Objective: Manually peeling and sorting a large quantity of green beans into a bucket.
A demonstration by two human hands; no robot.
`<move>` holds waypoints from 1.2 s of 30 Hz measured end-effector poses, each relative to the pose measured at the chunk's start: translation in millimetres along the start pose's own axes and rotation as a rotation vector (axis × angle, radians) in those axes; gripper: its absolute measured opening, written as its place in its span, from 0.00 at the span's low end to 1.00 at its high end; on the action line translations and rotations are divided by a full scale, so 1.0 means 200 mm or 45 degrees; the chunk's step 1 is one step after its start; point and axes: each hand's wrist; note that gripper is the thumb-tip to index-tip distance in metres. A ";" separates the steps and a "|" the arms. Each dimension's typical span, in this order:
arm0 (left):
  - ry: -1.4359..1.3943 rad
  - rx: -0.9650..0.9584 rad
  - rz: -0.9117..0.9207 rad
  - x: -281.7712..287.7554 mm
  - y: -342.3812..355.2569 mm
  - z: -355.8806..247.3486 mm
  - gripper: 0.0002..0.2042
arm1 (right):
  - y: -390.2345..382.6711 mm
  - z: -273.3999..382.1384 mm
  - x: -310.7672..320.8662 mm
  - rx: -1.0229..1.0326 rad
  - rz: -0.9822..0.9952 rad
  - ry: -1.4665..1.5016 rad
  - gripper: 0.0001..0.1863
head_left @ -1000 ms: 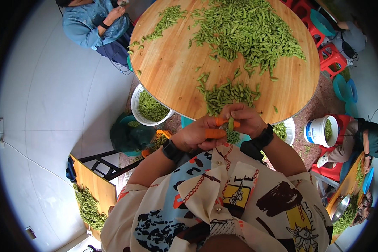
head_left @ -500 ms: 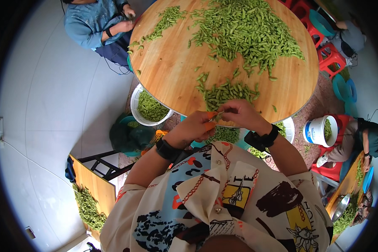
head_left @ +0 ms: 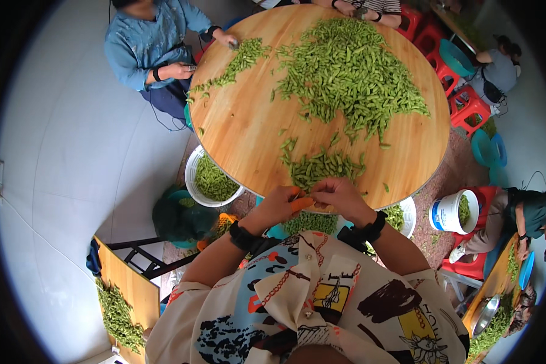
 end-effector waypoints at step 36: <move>0.544 -0.119 0.289 -0.06 0.07 0.34 0.12 | -0.08 -0.22 0.01 0.364 -0.345 -0.721 0.09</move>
Point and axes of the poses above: each hand's wrist, its own y-axis towards the middle knuckle, its own x-axis out of the back of the hand, z = x × y, and after that the axes turned 1 degree about z, right-handed
